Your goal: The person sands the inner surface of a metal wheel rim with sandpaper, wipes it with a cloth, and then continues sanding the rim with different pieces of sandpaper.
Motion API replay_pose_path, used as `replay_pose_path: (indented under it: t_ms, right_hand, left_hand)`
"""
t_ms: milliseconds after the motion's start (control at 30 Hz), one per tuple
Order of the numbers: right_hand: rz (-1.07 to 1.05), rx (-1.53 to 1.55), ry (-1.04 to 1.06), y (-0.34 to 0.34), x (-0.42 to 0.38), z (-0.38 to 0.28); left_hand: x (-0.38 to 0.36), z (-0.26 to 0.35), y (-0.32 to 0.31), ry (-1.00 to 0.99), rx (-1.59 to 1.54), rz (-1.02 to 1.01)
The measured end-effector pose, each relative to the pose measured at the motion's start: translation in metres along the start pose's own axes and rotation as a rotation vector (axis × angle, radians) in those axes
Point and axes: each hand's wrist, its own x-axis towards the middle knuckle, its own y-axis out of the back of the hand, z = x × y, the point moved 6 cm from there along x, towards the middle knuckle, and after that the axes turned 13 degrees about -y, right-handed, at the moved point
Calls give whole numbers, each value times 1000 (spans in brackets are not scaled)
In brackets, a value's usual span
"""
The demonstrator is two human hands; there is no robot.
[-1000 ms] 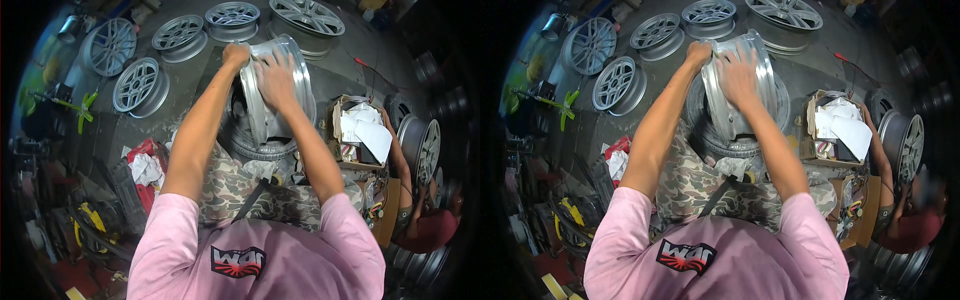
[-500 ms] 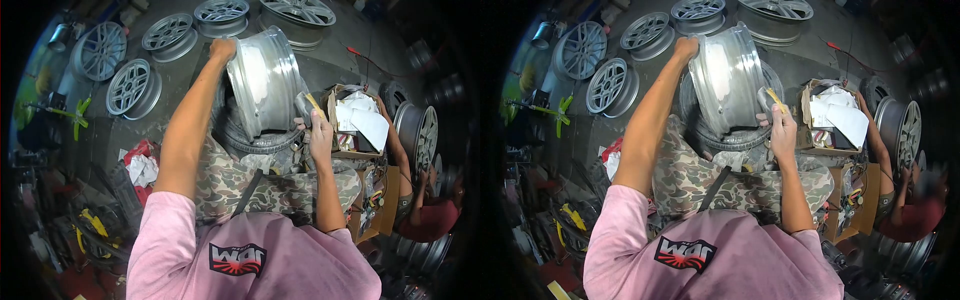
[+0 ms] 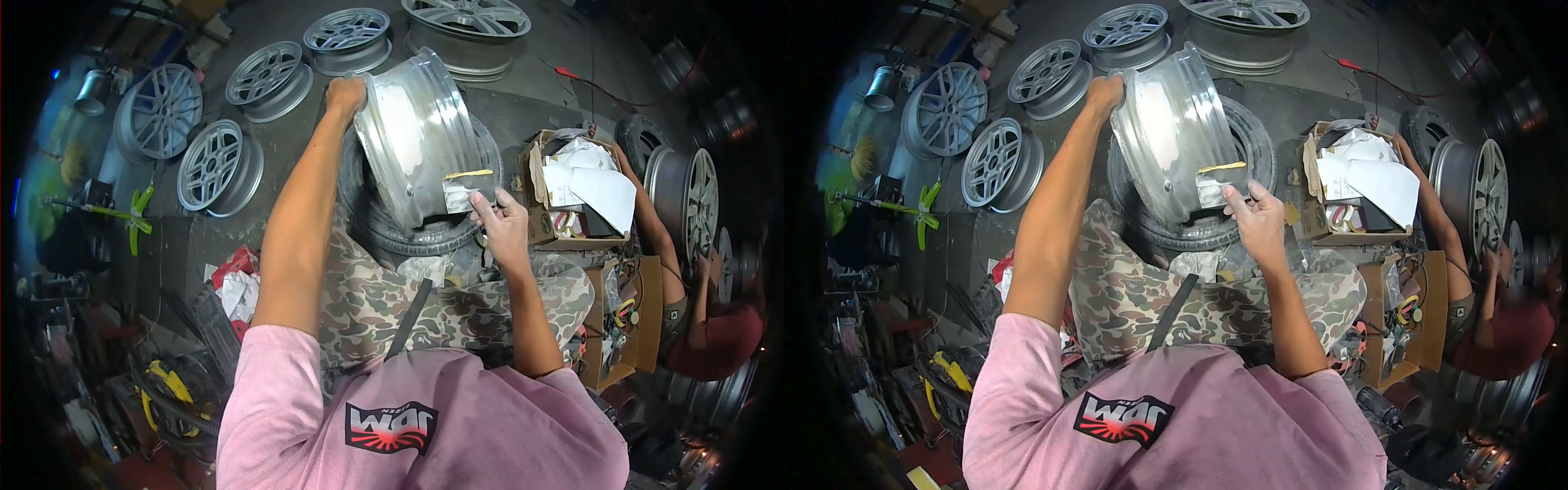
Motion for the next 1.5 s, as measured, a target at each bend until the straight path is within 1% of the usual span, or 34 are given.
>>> replay_pose_path:
  t_ms: [100, 167, 233, 267, 333, 367, 433, 467, 500, 567, 600, 633, 700, 733, 767, 833, 900, 967, 1200, 1267, 1367, 1400, 1500]
  right_hand:
    - [-26, -12, 20, -2, -1, 1]
    - [-36, -19, 22, -1, -1, 3]
    - [16, -96, 273, 1, -6, -10]
    - [10, -95, 273, -1, -6, -12]
    - [-61, 110, 177, -5, -9, -17]
    - [-59, 112, 175, -6, -9, -15]
    - [-167, 147, 56, -13, -5, 0]
    - [-120, 73, 133, -15, 0, 8]
    - [-120, 76, 133, -20, -2, 2]
    - [25, -279, 77, -28, -8, -11]
    - [69, -328, 157, -33, -9, -14]
    - [75, -324, 154, -36, -6, -12]
    - [198, -525, 564, -47, -10, -27]
    - [199, -477, 510, -50, -6, -24]
    - [205, -475, 506, -57, -6, -23]
    - [218, -266, 286, -63, 2, -12]
    - [232, -298, 247, -68, 8, -5]
    - [253, -529, 509, -79, 7, -11]
    - [272, -530, 543, -99, 8, -13]
    - [257, -538, 548, -105, 15, -19]
    - [247, -508, 547, -115, 26, -37]
    - [248, -506, 544, -114, 24, -34]
    - [239, -481, 557, -110, 23, -25]
  left_hand:
    - [0, 0, 2, 24, -9, -18]
    - [-6, 5, 4, 94, -57, -102]
    - [-5, 5, 4, 80, -40, -95]
    - [-5, 5, 4, 65, -24, -93]
    - [-7, 7, 6, 75, -38, -93]
    - [-9, 8, 6, 80, -55, -97]
    - [-6, 5, 2, 90, -70, -96]
    - [-4, 2, 1, 102, -85, -91]
    - [-5, 3, 2, 101, -82, -92]
    - [-7, 6, 4, 71, -67, -69]
    - [-5, 4, 2, 68, -64, -74]
    - [-3, 2, 1, 62, -65, -75]
    - [1, -2, 0, 51, -63, -81]
    - [3, -4, -1, 51, -68, -88]
    - [4, -6, -3, 52, -73, -94]
    - [-2, 1, 1, 47, -67, -93]
    - [-5, 4, 4, 45, -60, -92]
    - [-4, 4, 5, 47, -34, -67]
    - [-5, 6, 6, 56, -59, -79]
    - [-6, 7, 7, 40, -8, -69]
    - [2, -2, 1, 44, -39, -93]
    - [1, -3, 1, 64, -79, -86]
    - [-3, 0, 5, 38, -49, -83]
